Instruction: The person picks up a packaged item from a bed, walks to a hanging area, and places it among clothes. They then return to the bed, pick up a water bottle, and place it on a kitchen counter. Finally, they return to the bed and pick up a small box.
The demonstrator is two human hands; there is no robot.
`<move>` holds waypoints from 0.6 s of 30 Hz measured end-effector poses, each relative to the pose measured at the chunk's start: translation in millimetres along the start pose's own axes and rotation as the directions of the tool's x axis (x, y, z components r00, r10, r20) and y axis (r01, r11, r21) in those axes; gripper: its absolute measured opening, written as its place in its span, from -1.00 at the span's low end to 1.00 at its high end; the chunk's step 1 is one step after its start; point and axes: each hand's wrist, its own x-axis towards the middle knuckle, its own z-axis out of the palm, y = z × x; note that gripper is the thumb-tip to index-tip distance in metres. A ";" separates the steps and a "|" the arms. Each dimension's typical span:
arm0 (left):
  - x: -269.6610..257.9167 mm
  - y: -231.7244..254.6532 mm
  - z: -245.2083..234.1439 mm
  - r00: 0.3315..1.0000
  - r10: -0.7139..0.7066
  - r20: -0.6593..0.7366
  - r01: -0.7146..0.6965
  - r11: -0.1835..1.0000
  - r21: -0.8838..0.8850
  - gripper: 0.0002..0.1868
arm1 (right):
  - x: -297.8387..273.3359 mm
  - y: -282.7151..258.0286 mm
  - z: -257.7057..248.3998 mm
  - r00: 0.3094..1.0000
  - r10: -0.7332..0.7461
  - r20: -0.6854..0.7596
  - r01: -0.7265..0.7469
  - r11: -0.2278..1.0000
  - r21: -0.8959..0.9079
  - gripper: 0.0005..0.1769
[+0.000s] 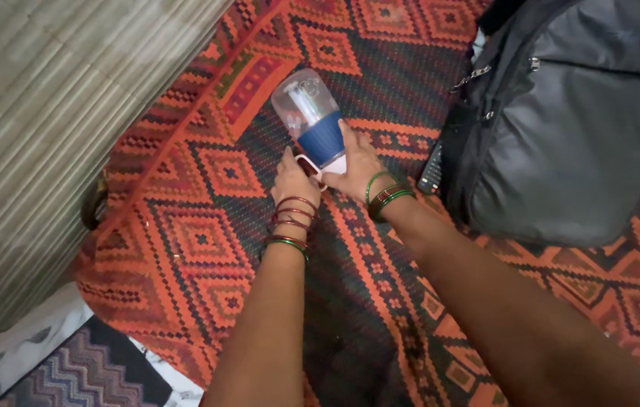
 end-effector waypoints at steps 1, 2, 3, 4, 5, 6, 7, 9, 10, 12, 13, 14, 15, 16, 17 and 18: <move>1.7 -1.8 3.0 0.999 -0.013 0.030 0.013 1.000 -0.021 -0.07 | 1.9 2.7 2.5 1.000 0.026 0.010 -0.025 0.999 -0.029 0.38; 3.7 -4.5 6.7 0.998 -0.025 0.060 0.027 0.999 -0.041 -0.08 | 4.2 5.6 5.0 0.999 0.051 0.018 -0.050 0.997 -0.059 0.39; 6.0 -8.3 10.9 0.995 -0.037 0.092 0.043 0.997 -0.060 -0.08 | 6.4 8.4 7.9 0.997 0.078 0.027 -0.075 0.993 -0.088 0.41; 8.4 -12.5 16.3 0.997 -0.021 0.078 0.026 0.997 -0.068 -0.10 | 8.7 11.3 11.0 0.998 0.055 0.011 -0.054 0.994 -0.094 0.44; 11.5 -16.4 23.2 0.998 -0.003 0.062 0.008 0.997 -0.077 -0.11 | 11.3 14.7 13.5 0.999 0.032 -0.006 -0.032 0.994 -0.103 0.47; 14.6 -20.6 30.7 0.999 0.014 0.047 -0.010 0.996 -0.086 -0.13 | 12.8 18.5 15.7 1.000 0.008 -0.023 -0.011 0.994 -0.111 0.50; 17.1 -25.1 38.8 0.999 0.046 0.003 -0.045 0.994 -0.103 -0.11 | 12.7 22.2 17.8 0.999 0.028 -0.017 -0.030 0.993 -0.118 0.52; 23.7 -33.8 53.8 0.990 0.108 -0.087 -0.119 0.984 -0.133 -0.09 | 13.1 27.9 20.9 0.998 0.065 -0.008 -0.065 0.989 -0.131 0.56; 27.3 -37.7 60.3 0.990 0.101 -0.102 -0.117 0.980 -0.158 -0.09 | 13.3 29.9 21.7 0.998 0.066 -0.011 -0.067 0.987 -0.144 0.58; 31.0 -43.7 72.4 0.988 0.087 -0.128 -0.112 0.972 -0.207 -0.11 | 10.4 32.1 22.9 0.997 0.073 -0.016 -0.074 0.983 -0.168 0.61; 32.3 -47.0 75.6 0.983 0.103 -0.152 -0.134 0.968 -0.210 -0.15 | 7.9 32.2 22.9 0.993 0.120 0.005 -0.118 0.978 -0.170 0.62; 33.1 -50.2 77.5 0.977 0.120 -0.176 -0.157 0.965 -0.212 -0.19 | 3.3 32.1 22.5 0.986 0.168 0.026 -0.161 0.972 -0.174 0.63; 34.1 -51.8 79.0 0.970 0.138 -0.201 -0.181 0.960 -0.215 -0.23 | -1.5 32.3 21.6 0.976 0.215 0.043 -0.204 0.963 -0.179 0.64; 33.5 -53.4 79.5 0.977 0.130 -0.171 -0.167 0.961 -0.222 -0.27 | -6.8 32.4 20.1 0.970 0.238 0.054 -0.227 0.959 -0.169 0.64; 31.3 -55.8 77.8 0.982 0.122 -0.140 -0.152 0.962 -0.226 -0.31 | -13.0 32.0 18.3 0.963 0.262 0.064 -0.249 0.956 -0.157 0.65; 28.3 -57.5 75.5 0.987 0.115 -0.110 -0.138 0.964 -0.229 -0.35 | -19.7 31.5 16.2 0.956 0.284 0.075 -0.272 0.951 -0.146 0.66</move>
